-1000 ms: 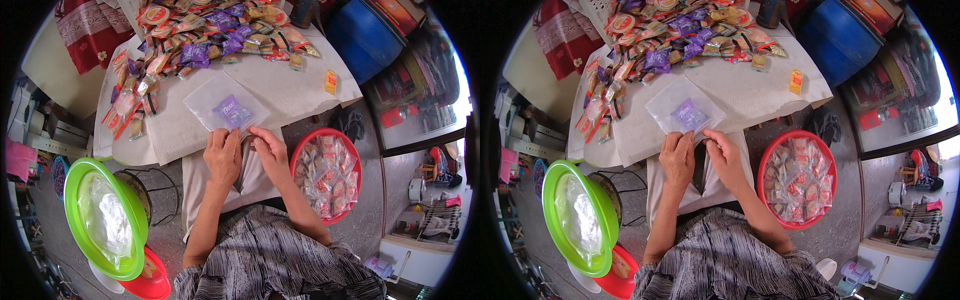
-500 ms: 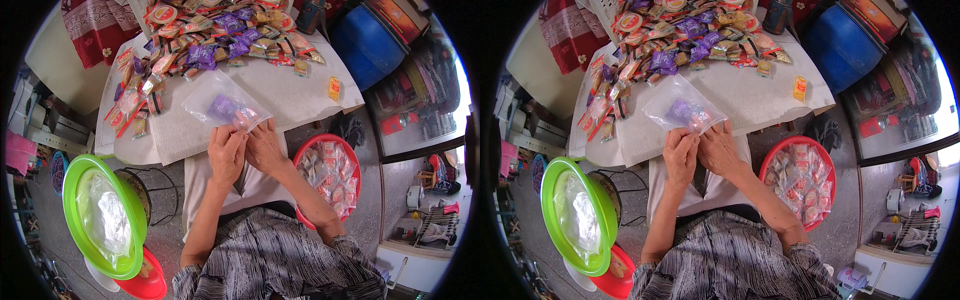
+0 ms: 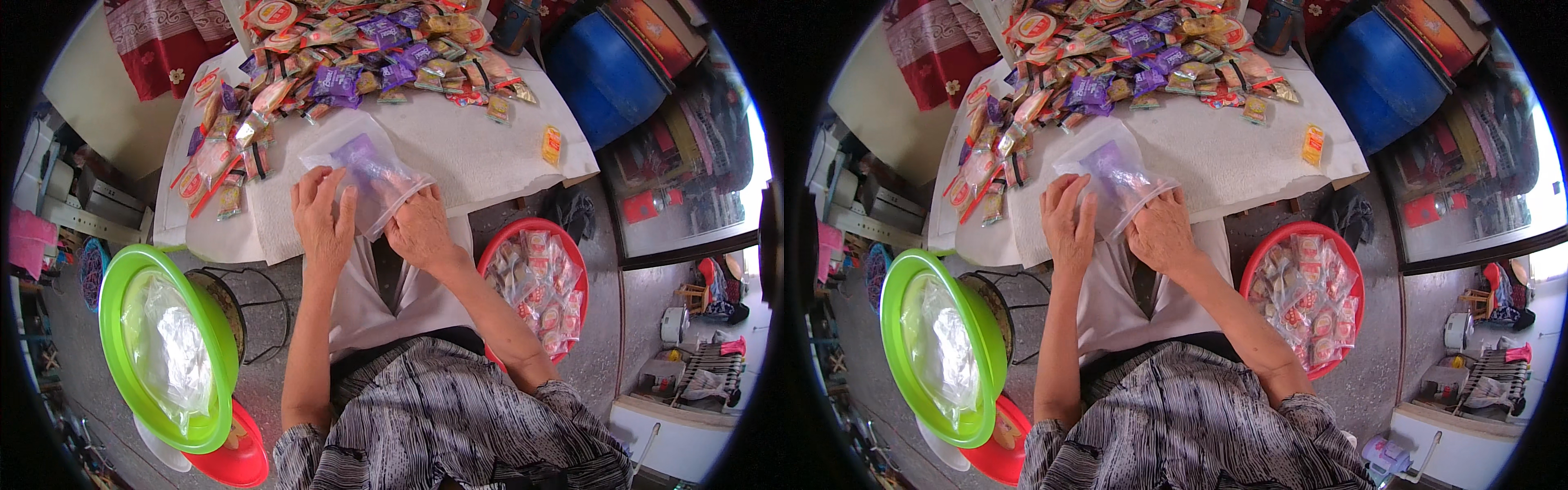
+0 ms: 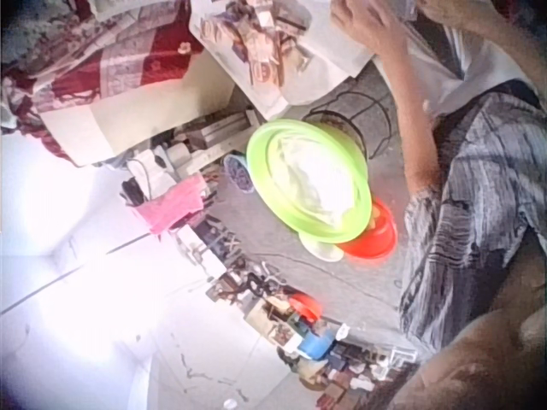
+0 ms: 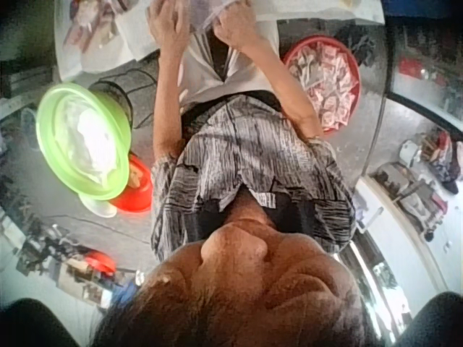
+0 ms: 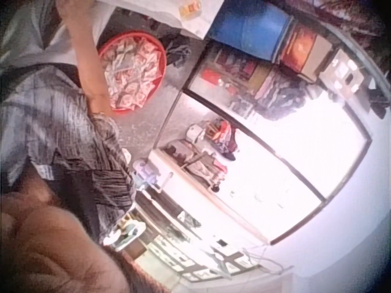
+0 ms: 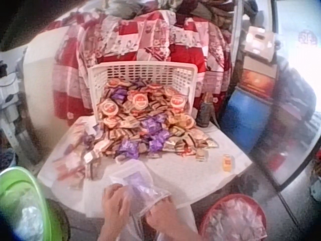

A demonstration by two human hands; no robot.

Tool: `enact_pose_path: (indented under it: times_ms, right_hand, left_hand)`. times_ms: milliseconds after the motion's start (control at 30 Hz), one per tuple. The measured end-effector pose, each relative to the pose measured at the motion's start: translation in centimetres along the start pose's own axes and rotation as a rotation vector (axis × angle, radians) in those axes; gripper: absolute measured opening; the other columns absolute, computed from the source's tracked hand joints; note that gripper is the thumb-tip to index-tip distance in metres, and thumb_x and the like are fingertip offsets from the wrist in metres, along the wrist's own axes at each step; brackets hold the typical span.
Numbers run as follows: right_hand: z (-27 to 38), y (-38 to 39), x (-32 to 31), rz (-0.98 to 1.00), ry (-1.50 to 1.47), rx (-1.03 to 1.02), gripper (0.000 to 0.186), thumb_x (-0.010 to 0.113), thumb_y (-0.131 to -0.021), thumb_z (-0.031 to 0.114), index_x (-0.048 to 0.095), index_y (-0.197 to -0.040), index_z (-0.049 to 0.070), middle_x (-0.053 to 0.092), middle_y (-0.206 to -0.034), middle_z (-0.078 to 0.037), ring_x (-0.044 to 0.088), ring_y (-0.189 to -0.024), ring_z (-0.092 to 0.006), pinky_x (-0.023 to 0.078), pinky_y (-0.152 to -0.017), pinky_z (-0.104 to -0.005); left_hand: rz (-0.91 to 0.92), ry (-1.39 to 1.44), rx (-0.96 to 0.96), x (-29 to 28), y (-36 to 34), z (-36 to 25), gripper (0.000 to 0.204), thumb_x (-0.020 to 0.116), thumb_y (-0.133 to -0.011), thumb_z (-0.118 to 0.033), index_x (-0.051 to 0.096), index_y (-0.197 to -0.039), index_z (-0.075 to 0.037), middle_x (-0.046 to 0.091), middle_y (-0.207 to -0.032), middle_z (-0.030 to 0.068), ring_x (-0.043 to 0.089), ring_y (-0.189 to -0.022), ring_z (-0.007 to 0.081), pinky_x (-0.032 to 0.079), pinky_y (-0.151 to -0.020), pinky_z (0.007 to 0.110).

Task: The person sorts various small packaged food items from a pile and places them into clear plastic bags by hand.

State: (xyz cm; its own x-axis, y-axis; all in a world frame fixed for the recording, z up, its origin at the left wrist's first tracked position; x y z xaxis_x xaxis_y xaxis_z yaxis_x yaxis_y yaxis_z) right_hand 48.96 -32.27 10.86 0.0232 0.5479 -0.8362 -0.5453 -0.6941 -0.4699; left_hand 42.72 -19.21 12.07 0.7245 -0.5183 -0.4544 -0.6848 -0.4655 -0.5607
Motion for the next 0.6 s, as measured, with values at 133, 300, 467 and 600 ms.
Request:
enact_pose_path:
  times_ms: [133, 300, 467, 600]
  right_hand:
    - [-0.3, -0.1, 0.4, -0.002, 0.022, 0.035, 0.04, 0.061, -0.083, 0.015, 0.066, -0.121, 0.002, 0.062, -0.124, -0.018, 0.056, -0.113, -0.0374, 0.037, -0.098, -0.0513]
    - [-0.1, -0.7, 0.6, 0.017, 0.046, 0.034, 0.04, 0.06, -0.085, 0.016, 0.066, -0.123, 0.005, 0.062, -0.126, -0.018, 0.057, -0.111, -0.036, 0.039, -0.095, -0.0493]
    - [-0.1, -1.2, 0.8, 0.029, 0.079, 0.045, 0.041, 0.061, -0.085, 0.018, 0.066, -0.125, 0.009, 0.06, -0.129, -0.017, 0.058, -0.113, -0.0349, 0.039, -0.094, -0.0483]
    - [-0.4, -0.9, 1.0, 0.029, 0.082, 0.053, 0.042, 0.061, -0.086, 0.019, 0.065, -0.126, 0.007, 0.059, -0.13, -0.017, 0.056, -0.117, -0.0352, 0.039, -0.098, -0.049]
  left_hand:
    - [0.06, -0.185, 0.079, 1.2, -0.1, 1.0, 0.047, 0.066, -0.09, -0.032, 0.062, -0.127, -0.003, 0.056, -0.131, 0.0178, 0.051, -0.117, 0.0372, 0.039, -0.1, 0.047]
    - [0.118, -0.283, 0.064, 2.2, 0.2, 1.4, 0.059, 0.066, -0.09, -0.036, 0.053, -0.138, -0.004, 0.047, -0.145, 0.0206, 0.045, -0.13, 0.0409, 0.034, -0.107, 0.05]
    - [0.156, -0.397, 0.059, 3.0, 0.3, 1.4, 0.061, 0.064, -0.092, -0.034, 0.048, -0.144, -0.007, 0.041, -0.151, 0.0195, 0.042, -0.133, 0.0401, 0.033, -0.11, 0.049]
    - [0.167, -0.41, 0.08, 3.2, 0.4, 1.1, 0.057, 0.064, -0.091, -0.033, 0.051, -0.144, -0.014, 0.041, -0.151, 0.0187, 0.042, -0.133, 0.0401, 0.033, -0.11, 0.05]
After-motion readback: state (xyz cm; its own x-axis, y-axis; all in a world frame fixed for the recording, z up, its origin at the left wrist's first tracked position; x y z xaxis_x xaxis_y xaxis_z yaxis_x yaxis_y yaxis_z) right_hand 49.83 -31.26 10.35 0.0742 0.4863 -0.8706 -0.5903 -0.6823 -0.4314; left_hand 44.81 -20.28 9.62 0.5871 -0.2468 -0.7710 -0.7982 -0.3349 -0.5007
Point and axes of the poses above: each hand's wrist, its own y-axis away from the middle knuckle, its own x-axis out of the palm, z = x × y, the point moved 10 cm from there along -y, towards the middle knuckle
